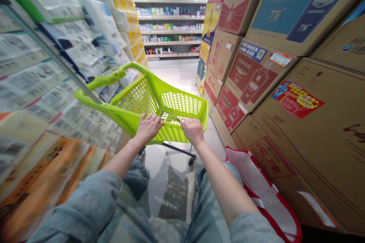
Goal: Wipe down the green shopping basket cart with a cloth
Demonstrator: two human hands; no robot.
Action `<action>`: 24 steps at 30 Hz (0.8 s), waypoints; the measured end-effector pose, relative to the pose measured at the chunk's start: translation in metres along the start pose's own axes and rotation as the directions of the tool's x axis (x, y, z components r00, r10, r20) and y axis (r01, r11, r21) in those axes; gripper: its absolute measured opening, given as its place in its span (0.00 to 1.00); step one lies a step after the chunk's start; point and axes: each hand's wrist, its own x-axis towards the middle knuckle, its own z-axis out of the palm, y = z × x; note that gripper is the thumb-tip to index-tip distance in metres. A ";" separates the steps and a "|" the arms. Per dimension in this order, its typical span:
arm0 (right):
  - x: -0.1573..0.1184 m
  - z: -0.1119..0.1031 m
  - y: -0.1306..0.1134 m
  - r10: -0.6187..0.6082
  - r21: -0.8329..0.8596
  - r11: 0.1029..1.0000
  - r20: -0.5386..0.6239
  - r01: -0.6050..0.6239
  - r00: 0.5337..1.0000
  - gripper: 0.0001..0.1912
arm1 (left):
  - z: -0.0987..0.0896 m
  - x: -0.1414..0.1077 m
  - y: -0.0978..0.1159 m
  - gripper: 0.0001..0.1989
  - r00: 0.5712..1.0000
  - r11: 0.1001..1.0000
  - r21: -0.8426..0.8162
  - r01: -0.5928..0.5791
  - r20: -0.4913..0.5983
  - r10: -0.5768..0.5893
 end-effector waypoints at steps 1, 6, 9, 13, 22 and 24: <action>-0.007 -0.002 0.010 0.010 -0.013 1.000 0.002 -0.010 1.000 0.17 | 0.000 0.000 0.000 0.16 1.000 1.000 -0.004 0.000 0.001 0.000; -0.033 -0.008 0.045 0.080 -0.025 0.996 -0.004 -0.080 0.997 0.17 | -0.003 0.001 0.009 0.18 0.999 1.000 -0.005 0.020 0.027 -0.020; -0.030 -0.005 0.040 0.195 -0.040 0.980 -0.042 -0.196 0.980 0.18 | -0.003 0.002 0.019 0.18 0.998 0.999 -0.015 0.048 0.043 -0.047; -0.009 -0.003 0.011 0.279 -0.013 0.960 -0.067 -0.280 0.958 0.19 | -0.003 0.004 0.031 0.18 0.996 0.997 0.002 0.076 0.040 -0.076; 0.007 -0.013 -0.015 0.020 0.222 0.975 0.047 -0.030 0.999 0.11 | -0.011 0.001 0.029 0.14 0.998 1.000 0.020 0.009 0.069 -0.010; 0.000 -0.013 -0.001 -0.088 0.260 0.963 0.052 0.072 0.995 0.13 | -0.014 0.002 0.025 0.13 0.993 0.999 0.017 -0.048 0.109 0.046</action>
